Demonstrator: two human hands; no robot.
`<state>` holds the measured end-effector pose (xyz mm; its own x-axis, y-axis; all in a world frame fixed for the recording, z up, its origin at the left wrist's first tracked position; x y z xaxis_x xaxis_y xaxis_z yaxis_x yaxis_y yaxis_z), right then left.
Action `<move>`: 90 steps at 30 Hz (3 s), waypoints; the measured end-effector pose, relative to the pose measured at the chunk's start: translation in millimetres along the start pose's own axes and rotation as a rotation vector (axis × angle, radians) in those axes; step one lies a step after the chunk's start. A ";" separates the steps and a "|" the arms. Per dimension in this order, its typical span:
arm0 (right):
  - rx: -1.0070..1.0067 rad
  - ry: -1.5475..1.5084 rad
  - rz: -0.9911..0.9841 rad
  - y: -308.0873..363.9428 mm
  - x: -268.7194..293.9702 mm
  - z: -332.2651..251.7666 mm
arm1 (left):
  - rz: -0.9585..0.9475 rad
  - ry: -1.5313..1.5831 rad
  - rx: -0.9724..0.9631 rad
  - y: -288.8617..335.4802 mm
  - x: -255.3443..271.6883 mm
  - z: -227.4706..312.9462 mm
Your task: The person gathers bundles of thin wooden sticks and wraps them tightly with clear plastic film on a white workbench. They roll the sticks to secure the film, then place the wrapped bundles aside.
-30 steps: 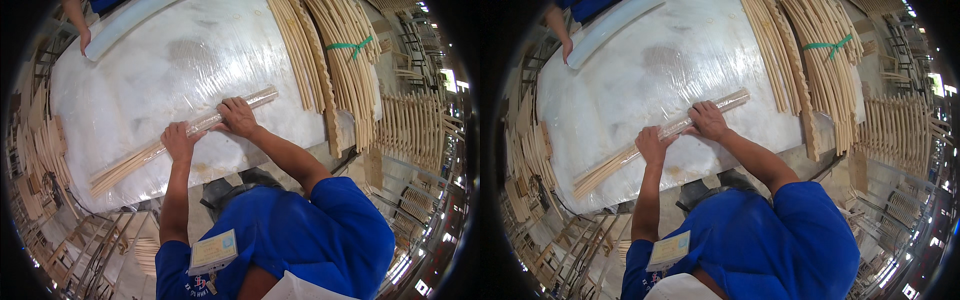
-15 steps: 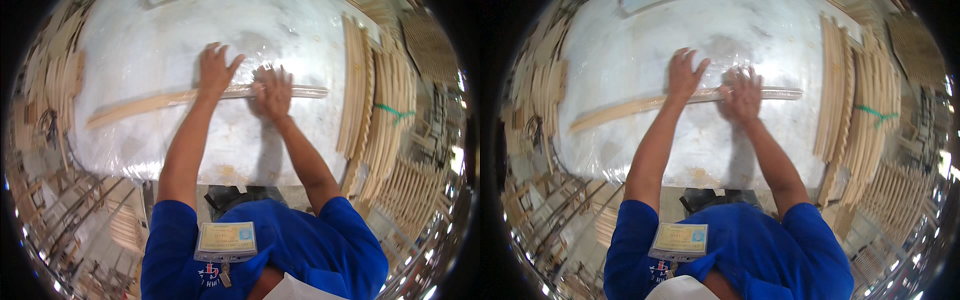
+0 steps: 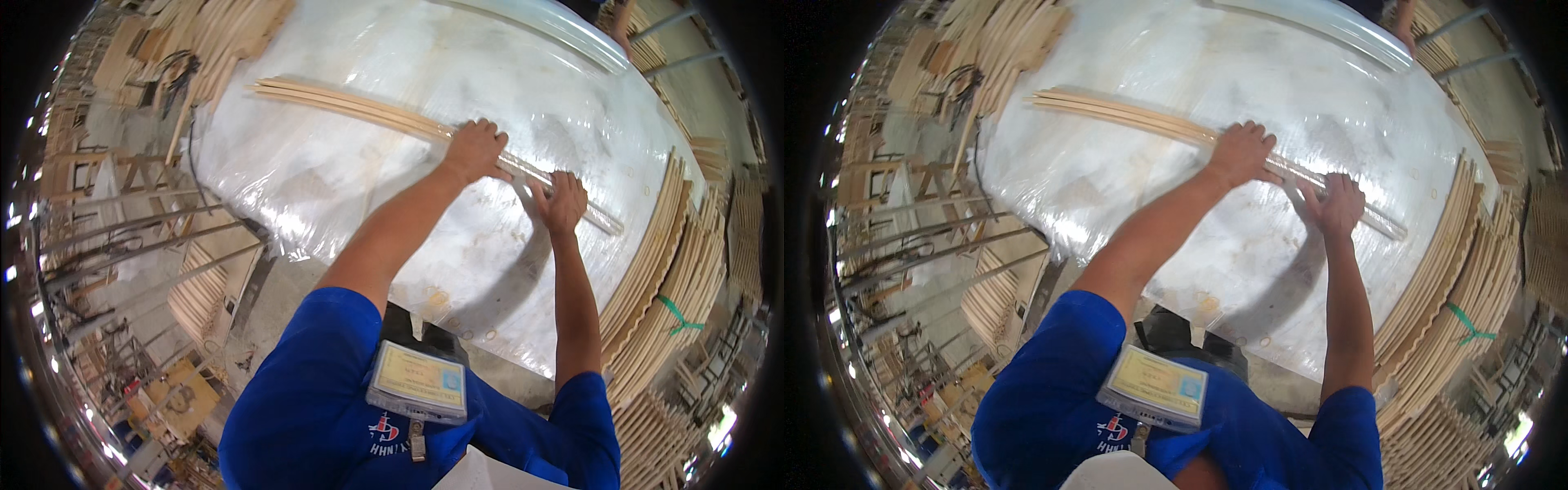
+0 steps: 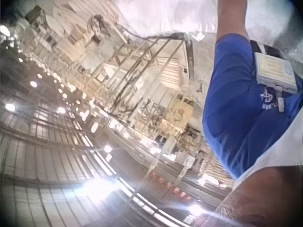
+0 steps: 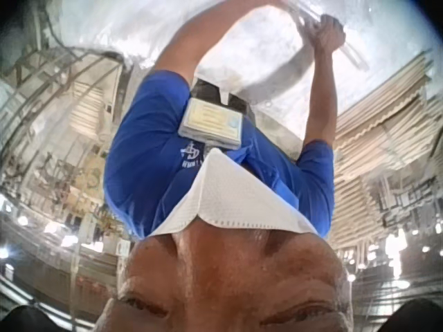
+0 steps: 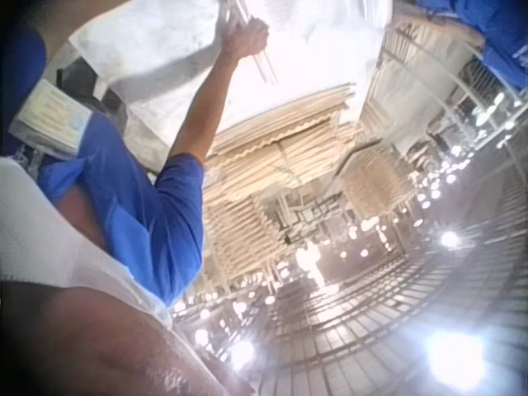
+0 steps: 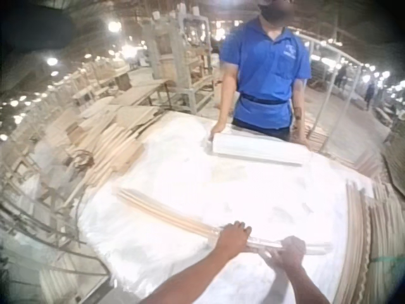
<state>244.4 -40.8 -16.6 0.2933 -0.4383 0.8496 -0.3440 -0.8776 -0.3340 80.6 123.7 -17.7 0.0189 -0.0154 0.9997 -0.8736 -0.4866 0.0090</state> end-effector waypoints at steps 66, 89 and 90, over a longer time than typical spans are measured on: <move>-0.130 -0.132 0.123 46.6 22.4 -38.4 | 0.223 0.263 -0.013 30.2 9.9 35.6; -0.279 -0.149 0.147 169.6 27.7 -112.9 | -0.102 0.180 -0.246 143.0 45.0 56.0; -0.231 -0.127 0.246 166.0 27.4 -118.1 | -0.122 0.209 -0.244 137.0 43.9 52.8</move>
<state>90.0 -175.5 -0.5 0.2800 -0.6646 0.6928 -0.6062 -0.6820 -0.4092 -12.6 10.3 26.3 0.0527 0.2217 0.9737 -0.9621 -0.2501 0.1090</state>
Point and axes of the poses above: each hand's wrist, its own y-axis away from the middle knuckle, its own x-axis out of the back of the hand, z = x × y, the point moved 3 cm from there along -y, towards the middle knuckle, and after that the axes turned 13 degrees about -y, right-handed, at the moved point
